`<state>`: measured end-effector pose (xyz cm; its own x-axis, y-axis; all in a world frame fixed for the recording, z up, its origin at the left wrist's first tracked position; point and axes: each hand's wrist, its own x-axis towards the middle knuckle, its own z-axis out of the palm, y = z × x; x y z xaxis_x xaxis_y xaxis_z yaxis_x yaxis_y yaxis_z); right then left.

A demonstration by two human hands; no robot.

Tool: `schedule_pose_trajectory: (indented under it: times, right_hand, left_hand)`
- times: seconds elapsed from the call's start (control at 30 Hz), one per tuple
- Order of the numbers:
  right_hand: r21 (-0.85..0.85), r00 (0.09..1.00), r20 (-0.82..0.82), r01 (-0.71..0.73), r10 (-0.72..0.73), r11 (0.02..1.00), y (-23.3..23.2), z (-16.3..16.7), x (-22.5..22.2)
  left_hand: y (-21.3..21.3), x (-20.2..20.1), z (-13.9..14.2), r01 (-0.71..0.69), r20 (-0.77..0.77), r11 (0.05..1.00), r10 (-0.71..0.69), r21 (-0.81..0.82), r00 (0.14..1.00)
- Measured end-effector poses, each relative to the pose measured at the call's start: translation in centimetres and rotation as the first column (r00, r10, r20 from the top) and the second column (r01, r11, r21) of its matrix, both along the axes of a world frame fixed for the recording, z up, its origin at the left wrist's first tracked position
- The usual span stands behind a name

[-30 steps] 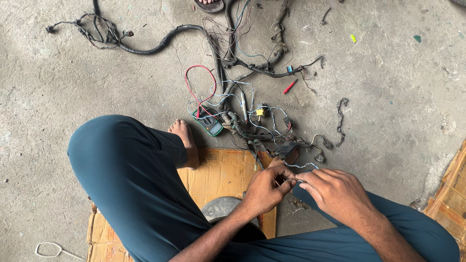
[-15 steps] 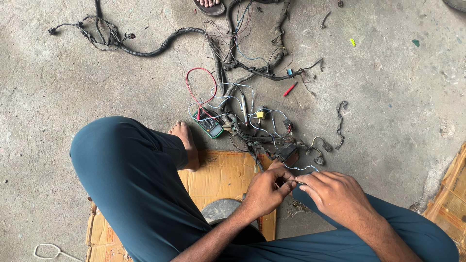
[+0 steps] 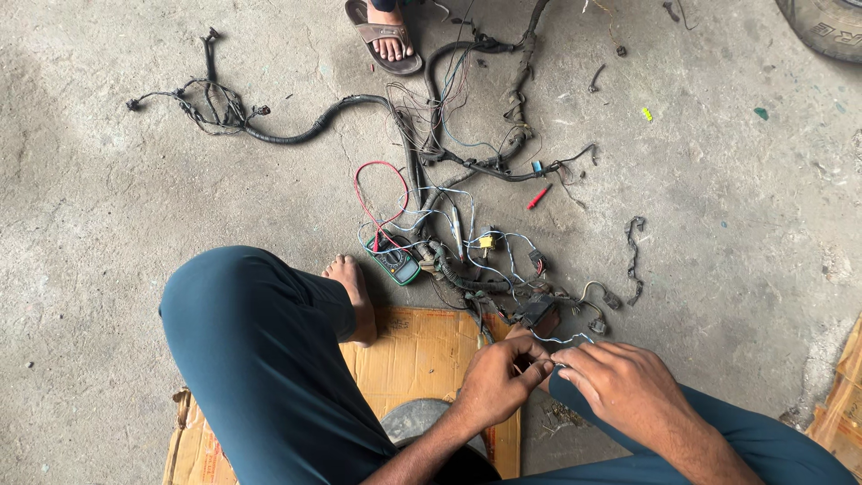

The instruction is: The person sits on the floor and works on an automotive wiring harness, holding a connector block and inserting or adjusting wires and pins into it. They use a multimeter with probes attached to the harness and manipulate connectors and wires spread across the floor.

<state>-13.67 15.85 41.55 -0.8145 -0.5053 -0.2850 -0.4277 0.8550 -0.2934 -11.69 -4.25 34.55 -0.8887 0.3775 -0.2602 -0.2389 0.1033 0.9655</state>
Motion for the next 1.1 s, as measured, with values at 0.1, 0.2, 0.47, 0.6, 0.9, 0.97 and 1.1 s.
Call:
schedule_pose_trajectory:
  times: [0.1,0.2,0.47,0.6,0.9,0.97,1.1]
  right_hand:
    - [0.013,1.0,-0.009,0.005,-0.005,1.0,0.1,0.1,0.0]
    - [0.025,1.0,-0.002,0.003,-0.003,1.0,0.2,0.0,0.0]
    - [0.091,0.999,0.023,-0.026,0.024,0.996,0.8,-0.7,0.2]
    - [0.079,0.999,0.033,-0.004,0.001,0.997,0.9,-0.9,0.3]
    - [0.099,0.999,0.038,-0.015,0.011,0.995,0.9,-0.9,0.4]
    - [0.106,0.999,0.043,-0.012,0.008,0.994,0.8,-0.9,0.3]
    - [0.102,1.0,0.015,-0.028,0.027,0.994,0.8,-0.8,0.4]
  left_hand:
    - [0.0,0.0,0.0,-0.003,-0.009,1.0,0.003,0.01,1.0]
    - [0.0,0.0,0.0,-0.013,-0.024,0.999,0.014,0.039,1.0]
    - [0.1,0.2,-0.6,-0.042,-0.022,0.997,0.044,0.063,0.999]
    - [0.3,0.3,-0.8,-0.051,-0.013,0.997,0.052,0.065,0.999]
    - [0.4,0.4,-0.9,-0.057,-0.001,0.997,0.057,0.043,0.998]
    - [0.4,0.4,-0.9,-0.06,-0.008,0.997,0.061,0.05,0.998]
    - [0.3,0.3,-0.8,-0.052,-0.016,0.998,0.053,0.047,0.998]
